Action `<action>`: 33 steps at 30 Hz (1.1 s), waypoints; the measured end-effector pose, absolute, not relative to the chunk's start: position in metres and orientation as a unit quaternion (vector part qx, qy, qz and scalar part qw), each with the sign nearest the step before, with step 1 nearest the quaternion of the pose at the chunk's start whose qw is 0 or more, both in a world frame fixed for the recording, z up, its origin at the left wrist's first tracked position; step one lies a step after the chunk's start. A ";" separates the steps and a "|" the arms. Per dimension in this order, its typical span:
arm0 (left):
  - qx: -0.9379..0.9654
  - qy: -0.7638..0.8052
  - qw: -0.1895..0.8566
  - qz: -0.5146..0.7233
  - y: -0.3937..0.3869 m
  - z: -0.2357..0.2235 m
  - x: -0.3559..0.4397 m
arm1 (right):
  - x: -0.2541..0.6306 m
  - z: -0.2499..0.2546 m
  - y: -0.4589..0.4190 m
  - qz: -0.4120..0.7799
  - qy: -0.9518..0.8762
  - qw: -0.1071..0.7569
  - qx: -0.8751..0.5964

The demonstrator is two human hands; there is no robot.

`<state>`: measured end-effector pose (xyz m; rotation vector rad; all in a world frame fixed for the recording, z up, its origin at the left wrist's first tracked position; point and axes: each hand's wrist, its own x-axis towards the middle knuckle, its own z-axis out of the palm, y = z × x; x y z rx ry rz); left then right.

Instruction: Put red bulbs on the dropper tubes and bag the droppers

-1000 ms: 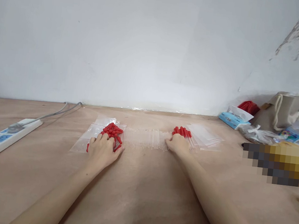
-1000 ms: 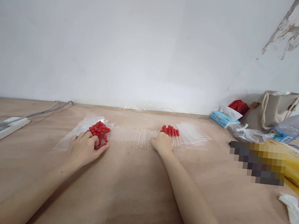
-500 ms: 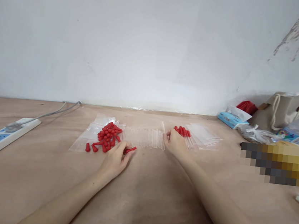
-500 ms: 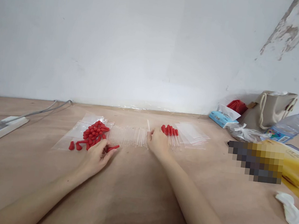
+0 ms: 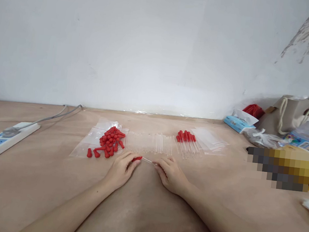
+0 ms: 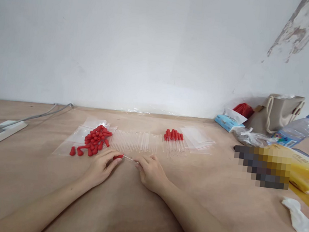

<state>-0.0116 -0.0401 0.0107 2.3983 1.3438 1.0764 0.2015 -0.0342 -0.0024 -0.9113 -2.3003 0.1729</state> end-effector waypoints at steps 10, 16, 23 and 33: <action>0.812 0.436 0.116 0.372 -0.041 0.011 -0.013 | 0.203 -0.006 -0.033 0.087 -0.882 0.324 -0.331; 0.825 0.406 0.134 0.369 -0.041 0.009 -0.015 | 0.209 -0.004 -0.025 0.099 -0.884 0.324 -0.322; 0.845 0.384 0.156 0.337 -0.045 0.013 -0.013 | 0.210 -0.003 -0.023 0.051 -0.894 0.311 -0.317; 0.869 0.365 0.151 0.299 -0.045 0.010 -0.012 | 0.202 0.000 -0.028 0.033 -0.894 0.320 -0.311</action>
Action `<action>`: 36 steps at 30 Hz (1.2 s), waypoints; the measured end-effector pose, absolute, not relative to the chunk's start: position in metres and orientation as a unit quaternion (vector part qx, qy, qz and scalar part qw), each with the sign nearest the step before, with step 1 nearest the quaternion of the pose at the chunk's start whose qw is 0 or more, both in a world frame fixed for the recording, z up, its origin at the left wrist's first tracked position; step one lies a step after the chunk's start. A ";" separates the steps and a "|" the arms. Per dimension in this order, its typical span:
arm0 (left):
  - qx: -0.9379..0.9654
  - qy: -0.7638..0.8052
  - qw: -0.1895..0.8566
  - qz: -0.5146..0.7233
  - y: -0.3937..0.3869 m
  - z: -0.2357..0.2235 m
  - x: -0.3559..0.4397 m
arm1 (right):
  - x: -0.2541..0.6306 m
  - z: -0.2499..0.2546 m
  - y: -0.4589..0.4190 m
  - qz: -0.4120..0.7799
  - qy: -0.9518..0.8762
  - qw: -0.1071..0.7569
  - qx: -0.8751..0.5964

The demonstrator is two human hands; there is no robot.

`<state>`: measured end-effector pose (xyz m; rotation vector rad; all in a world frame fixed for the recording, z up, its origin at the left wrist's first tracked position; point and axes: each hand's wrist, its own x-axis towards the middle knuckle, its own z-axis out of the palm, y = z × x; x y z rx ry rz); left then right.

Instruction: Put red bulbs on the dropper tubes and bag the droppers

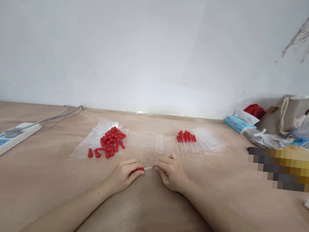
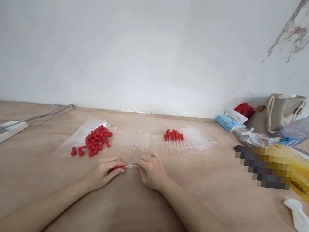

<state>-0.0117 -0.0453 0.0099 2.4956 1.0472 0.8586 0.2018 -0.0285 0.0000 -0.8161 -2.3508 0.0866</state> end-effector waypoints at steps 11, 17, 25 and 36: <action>0.883 0.356 0.129 0.277 -0.046 0.010 -0.013 | 0.199 0.007 -0.034 0.072 -0.905 0.248 -0.338; 0.877 0.359 0.079 0.310 -0.042 0.008 -0.015 | 0.203 0.030 -0.038 0.023 -0.925 0.188 -0.330; 0.822 0.471 0.053 0.316 -0.038 0.011 -0.020 | 0.240 0.036 0.012 0.086 -0.718 0.279 -0.632; 0.834 0.456 0.056 0.305 -0.037 0.009 -0.020 | 0.246 0.021 0.040 0.039 -0.632 0.233 -0.738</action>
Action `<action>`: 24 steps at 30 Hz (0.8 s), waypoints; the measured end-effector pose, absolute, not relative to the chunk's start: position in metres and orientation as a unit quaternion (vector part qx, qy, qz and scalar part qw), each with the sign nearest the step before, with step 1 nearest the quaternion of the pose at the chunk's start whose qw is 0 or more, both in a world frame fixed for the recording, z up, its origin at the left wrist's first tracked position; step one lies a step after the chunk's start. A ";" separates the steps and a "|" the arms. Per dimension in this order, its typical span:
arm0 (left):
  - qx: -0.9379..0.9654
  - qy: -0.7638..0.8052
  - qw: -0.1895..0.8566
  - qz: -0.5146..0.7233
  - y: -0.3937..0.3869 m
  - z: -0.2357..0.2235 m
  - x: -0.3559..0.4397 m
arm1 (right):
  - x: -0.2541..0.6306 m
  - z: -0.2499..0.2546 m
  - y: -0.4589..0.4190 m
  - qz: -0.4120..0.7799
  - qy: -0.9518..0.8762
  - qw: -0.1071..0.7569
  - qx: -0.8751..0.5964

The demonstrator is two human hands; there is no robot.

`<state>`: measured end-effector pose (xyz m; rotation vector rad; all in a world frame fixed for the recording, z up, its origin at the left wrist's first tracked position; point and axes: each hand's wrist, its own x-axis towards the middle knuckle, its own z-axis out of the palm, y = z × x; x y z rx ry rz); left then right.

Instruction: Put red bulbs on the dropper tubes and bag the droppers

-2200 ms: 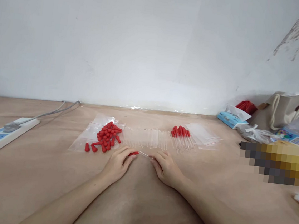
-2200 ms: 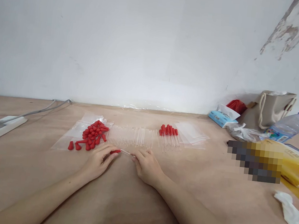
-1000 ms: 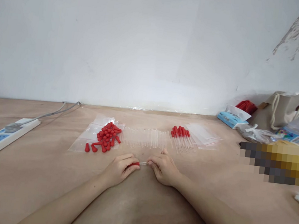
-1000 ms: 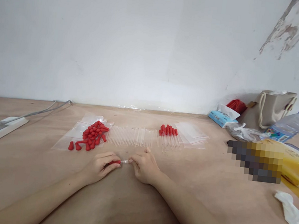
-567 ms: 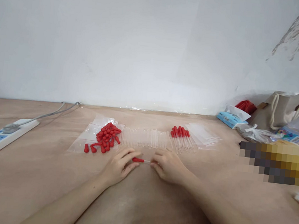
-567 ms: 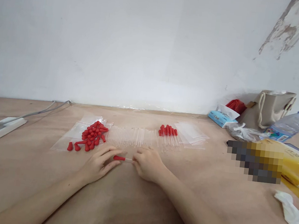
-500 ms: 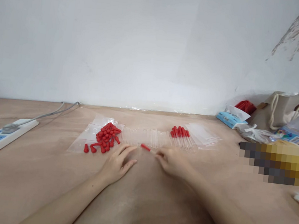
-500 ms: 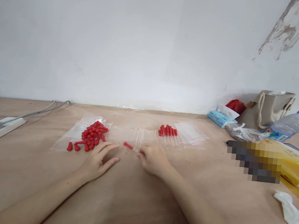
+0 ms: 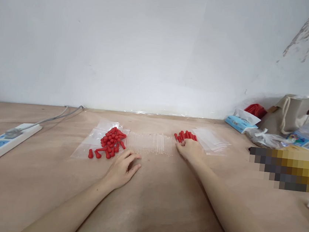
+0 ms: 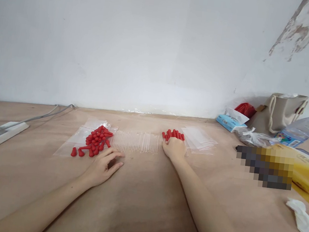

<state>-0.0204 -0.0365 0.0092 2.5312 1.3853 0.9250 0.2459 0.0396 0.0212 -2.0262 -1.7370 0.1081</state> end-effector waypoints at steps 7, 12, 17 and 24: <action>0.835 0.454 0.055 0.305 -0.036 0.009 -0.020 | 0.241 0.011 0.040 0.003 -0.659 0.213 -0.721; 0.836 0.452 0.054 0.305 -0.036 0.010 -0.019 | 0.230 0.011 0.038 -0.042 -0.682 0.163 -0.712; 0.837 0.450 0.046 0.306 -0.036 0.009 -0.019 | 0.221 0.010 0.036 -0.083 -0.705 0.130 -0.693; 0.757 0.556 -0.162 0.303 -0.025 0.009 -0.035 | 0.227 0.001 0.025 -0.150 -0.704 0.296 -0.628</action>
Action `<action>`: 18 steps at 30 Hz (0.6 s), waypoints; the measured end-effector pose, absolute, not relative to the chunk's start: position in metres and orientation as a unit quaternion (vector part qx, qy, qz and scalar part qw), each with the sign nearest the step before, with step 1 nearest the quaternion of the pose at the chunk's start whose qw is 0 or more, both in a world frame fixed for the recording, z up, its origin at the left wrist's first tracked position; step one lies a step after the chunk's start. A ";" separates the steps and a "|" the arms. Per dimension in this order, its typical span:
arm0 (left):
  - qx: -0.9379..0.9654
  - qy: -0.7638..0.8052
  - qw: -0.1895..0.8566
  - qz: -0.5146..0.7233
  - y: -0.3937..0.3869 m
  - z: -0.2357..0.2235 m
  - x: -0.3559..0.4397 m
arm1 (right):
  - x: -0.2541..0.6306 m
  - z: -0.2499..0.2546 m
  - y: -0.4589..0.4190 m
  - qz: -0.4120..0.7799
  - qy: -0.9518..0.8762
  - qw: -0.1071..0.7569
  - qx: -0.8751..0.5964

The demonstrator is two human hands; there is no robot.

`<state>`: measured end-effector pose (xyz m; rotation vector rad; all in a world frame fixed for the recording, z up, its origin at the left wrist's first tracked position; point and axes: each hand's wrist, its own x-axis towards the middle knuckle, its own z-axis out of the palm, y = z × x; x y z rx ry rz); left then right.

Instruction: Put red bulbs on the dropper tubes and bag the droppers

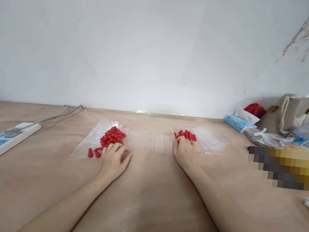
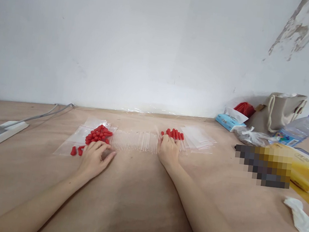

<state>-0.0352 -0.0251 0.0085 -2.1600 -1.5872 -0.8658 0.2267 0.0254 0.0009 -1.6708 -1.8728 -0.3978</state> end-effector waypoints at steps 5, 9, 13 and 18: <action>-0.751 -0.559 0.245 -0.250 -0.011 0.011 -0.055 | 0.227 -0.012 0.002 -0.085 -0.750 0.387 -0.529; -0.761 -0.557 0.258 -0.209 -0.006 0.011 -0.060 | 0.228 -0.013 -0.013 -0.092 -0.791 0.369 -0.480; -0.771 -0.547 0.266 -0.187 -0.002 0.012 -0.061 | 0.228 -0.009 -0.015 -0.077 -0.797 0.368 -0.473; -0.789 -0.530 0.270 -0.156 0.002 0.013 -0.065 | 0.227 -0.012 -0.012 -0.035 -0.786 0.408 -0.464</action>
